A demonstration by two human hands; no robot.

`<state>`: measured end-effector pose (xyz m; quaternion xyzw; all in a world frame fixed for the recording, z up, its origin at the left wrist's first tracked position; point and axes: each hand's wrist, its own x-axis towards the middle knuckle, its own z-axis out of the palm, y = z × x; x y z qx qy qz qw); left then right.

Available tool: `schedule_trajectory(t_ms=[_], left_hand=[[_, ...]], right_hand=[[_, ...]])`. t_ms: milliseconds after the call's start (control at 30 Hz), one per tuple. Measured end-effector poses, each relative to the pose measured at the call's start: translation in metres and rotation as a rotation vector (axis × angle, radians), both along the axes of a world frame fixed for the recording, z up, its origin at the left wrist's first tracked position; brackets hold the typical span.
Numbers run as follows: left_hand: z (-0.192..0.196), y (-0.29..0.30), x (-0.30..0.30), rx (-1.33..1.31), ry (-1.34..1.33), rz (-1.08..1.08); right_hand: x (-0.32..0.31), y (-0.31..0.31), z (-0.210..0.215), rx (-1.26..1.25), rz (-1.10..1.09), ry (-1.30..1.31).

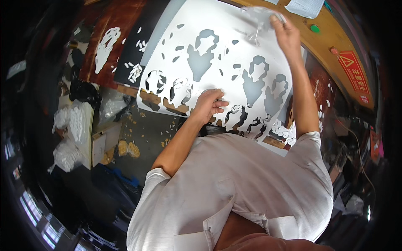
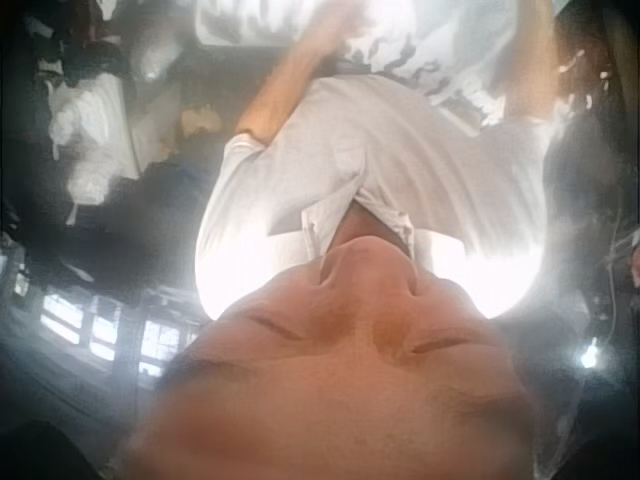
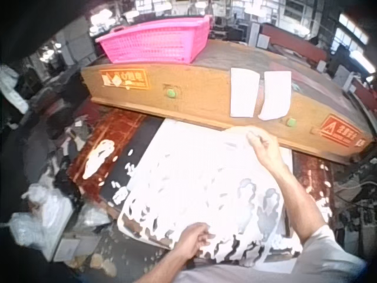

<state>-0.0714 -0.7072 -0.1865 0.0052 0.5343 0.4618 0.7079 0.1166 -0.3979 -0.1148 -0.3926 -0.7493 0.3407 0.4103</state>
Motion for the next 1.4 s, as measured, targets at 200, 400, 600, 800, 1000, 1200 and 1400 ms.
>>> schedule_trajectory(t_ms=[200,400,600,800,1000,1200,1400], left_hand=[[-0.03,0.007,-0.021,0.103,-0.448,0.05],[-0.059,0.015,-0.045,0.097,-0.755,-0.08],[-0.048,0.02,-0.038,0.048,-0.573,-0.056],[-0.042,0.022,-0.043,0.052,-0.487,-0.106],[-0.044,0.021,-0.04,0.101,-0.512,-0.132],[-0.047,0.017,-0.038,0.072,-0.444,-0.111],[-0.014,-0.001,-0.052,0.096,-0.241,-0.296]], right_hand=[[-0.001,-0.069,-0.005,0.075,0.303,-0.332],[-0.021,-0.176,-0.062,-0.082,0.532,-0.763],[-0.016,-0.146,-0.075,0.053,0.562,-0.612],[0.011,-0.015,-0.01,-0.134,-0.476,-0.042],[0.044,0.09,0.057,0.007,-0.439,0.086],[0.027,0.153,0.105,0.087,-0.472,0.074],[0.008,0.154,0.141,0.007,-0.242,0.146]])
